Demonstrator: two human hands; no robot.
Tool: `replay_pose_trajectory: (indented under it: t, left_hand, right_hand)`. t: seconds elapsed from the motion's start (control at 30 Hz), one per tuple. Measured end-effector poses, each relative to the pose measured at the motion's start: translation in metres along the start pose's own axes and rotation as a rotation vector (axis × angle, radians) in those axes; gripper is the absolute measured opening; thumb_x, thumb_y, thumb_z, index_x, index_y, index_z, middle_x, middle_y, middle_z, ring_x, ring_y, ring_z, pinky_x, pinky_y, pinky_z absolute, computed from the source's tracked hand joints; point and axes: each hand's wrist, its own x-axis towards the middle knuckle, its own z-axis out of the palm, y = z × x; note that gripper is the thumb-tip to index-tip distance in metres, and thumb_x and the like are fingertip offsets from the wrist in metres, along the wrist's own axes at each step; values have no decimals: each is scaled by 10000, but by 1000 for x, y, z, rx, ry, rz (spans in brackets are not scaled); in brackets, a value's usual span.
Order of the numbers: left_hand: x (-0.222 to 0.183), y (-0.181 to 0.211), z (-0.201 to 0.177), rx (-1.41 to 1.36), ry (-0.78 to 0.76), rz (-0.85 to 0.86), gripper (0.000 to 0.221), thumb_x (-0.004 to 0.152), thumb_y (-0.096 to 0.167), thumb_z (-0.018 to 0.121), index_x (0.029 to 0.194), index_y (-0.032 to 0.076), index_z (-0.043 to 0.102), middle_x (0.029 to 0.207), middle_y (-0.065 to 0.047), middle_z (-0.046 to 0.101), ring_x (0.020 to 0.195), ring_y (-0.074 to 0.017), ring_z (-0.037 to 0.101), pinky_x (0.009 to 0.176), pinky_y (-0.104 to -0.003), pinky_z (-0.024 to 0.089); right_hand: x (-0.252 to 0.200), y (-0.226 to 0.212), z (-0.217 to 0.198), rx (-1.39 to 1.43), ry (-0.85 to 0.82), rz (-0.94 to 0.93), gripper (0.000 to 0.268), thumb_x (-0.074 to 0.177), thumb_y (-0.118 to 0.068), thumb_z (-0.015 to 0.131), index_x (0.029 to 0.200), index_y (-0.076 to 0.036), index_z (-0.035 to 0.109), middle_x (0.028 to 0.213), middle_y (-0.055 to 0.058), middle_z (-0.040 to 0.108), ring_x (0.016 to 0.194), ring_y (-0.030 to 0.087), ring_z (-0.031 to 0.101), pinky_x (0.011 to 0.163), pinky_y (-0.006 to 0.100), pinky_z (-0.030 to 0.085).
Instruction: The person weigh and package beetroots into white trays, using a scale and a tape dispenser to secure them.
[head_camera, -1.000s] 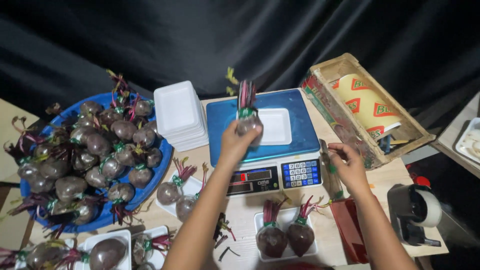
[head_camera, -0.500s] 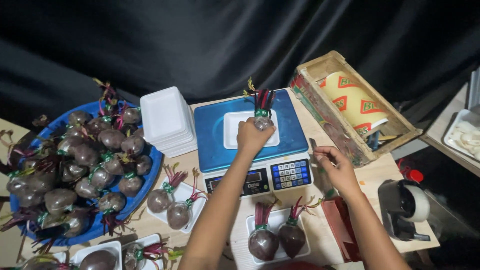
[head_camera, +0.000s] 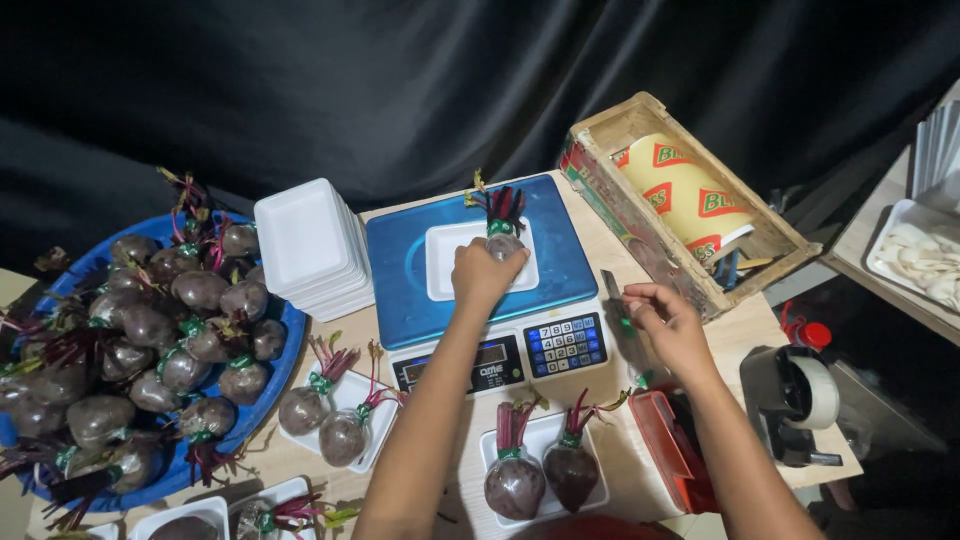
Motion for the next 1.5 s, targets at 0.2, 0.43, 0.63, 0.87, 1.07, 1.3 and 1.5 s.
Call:
replay_pose_trajectory:
  t: [0.2, 0.43, 0.63, 0.87, 1.07, 1.3, 1.5]
  left_hand:
    - [-13, -1, -5, -22, 12, -11, 762, 801, 477, 790, 1305, -66, 612, 1133, -221, 600, 1150, -399, 648, 891, -470, 590]
    - [-26, 7, -11, 29, 21, 32, 806, 813, 499, 776, 1350, -64, 566, 1162, -246, 582, 1180, -439, 621, 912, -509, 572]
    - [-19, -3, -10, 8, -14, 33, 868, 823, 546, 757, 1384, -78, 533, 1202, -271, 591, 1230, -445, 604, 940, -517, 559]
    - [-28, -10, -58, -72, 298, 138, 744, 913, 512, 687, 1336, -92, 589, 1230, -330, 602, 1219, -508, 579, 1004, -551, 496]
    - [-63, -54, -143, -454, 811, 376, 340, 1031, 257, 644, 1234, -16, 648, 1141, -245, 624, 1076, -361, 597, 853, -416, 531]
    - [-150, -76, -207, -731, 1111, 296, 267, 1049, 308, 579, 1263, 157, 629, 1205, -68, 663, 1083, -163, 672, 854, -243, 572]
    - [-193, -73, -235, -775, 1268, 282, 161, 999, 205, 571, 1146, 193, 635, 1170, -45, 716, 1079, -186, 704, 851, -275, 568]
  right_hand:
    - [3, 2, 1, 22, 5, -1, 252, 964, -19, 647, 1201, -29, 731, 1066, 173, 751, 967, 228, 680, 820, 370, 608]
    - [2, -1, 5, 35, -11, -19, 249, 971, -25, 646, 1204, -41, 733, 1042, 150, 751, 948, 195, 675, 808, 345, 614]
    - [1, -4, 1, 40, -13, -24, 251, 980, -16, 627, 1213, -32, 721, 1072, 161, 746, 998, 217, 671, 833, 361, 598]
    - [-5, -16, 2, 51, -2, -20, 254, 992, -9, 620, 1228, -25, 712, 1082, 169, 736, 1025, 219, 657, 845, 370, 587]
    - [-2, -7, 9, 36, -5, -30, 244, 1001, -16, 621, 1223, -44, 717, 1080, 148, 731, 1022, 195, 634, 858, 358, 579]
    - [-3, -15, 32, 25, -51, -83, 232, 995, -3, 623, 1203, -36, 720, 1033, 151, 733, 993, 203, 672, 837, 375, 598]
    - [-17, -50, 54, 17, -117, 11, 198, 1013, -114, 595, 1172, -37, 684, 1116, 131, 727, 1110, 185, 694, 855, 322, 601]
